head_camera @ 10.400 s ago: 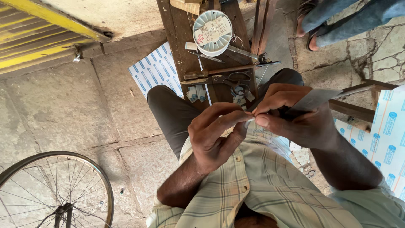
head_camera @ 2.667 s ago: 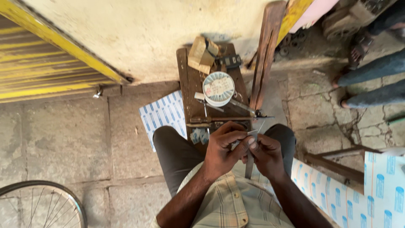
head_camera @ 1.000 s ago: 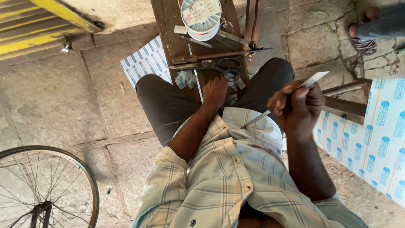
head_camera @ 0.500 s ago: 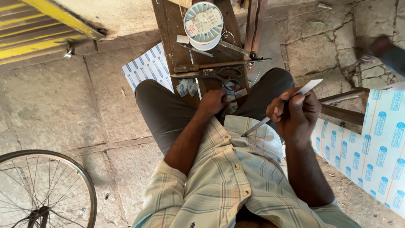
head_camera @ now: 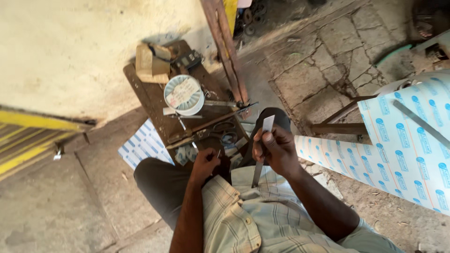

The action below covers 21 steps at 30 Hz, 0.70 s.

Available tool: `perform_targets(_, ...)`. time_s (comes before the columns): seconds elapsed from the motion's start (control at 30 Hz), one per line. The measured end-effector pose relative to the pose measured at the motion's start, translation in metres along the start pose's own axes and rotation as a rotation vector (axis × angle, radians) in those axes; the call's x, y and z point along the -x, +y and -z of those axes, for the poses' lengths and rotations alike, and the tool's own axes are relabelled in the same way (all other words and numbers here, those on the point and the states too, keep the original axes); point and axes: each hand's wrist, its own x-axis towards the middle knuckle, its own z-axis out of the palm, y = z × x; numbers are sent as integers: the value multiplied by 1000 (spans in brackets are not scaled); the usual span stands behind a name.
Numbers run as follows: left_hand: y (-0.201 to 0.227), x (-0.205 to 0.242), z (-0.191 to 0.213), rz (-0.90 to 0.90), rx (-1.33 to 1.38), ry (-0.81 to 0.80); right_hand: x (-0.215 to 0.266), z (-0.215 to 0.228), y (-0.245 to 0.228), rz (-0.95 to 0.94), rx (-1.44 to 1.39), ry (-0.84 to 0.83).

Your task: The person sits cross-legged and repeatedly folds small rectangular paper pieces, then inserts them into the slots of a cylindrical motor stator. They handle the stator and paper pieces by hand, placing each folded piece into a slot one at a time.

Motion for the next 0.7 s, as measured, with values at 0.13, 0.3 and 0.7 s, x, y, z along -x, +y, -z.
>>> perform_targets(0.13, -12, -11, 3, -88, 123, 20, -4, 0, -1, 9, 4, 27)
perform_targets(0.3, -10, -13, 4, -86, 293, 26, -7, 2, -2, 25, 39, 20)
perform_targets(0.7, 37, 6, -6, -36, 183, 118, 0, -3, 2, 4, 95, -30)
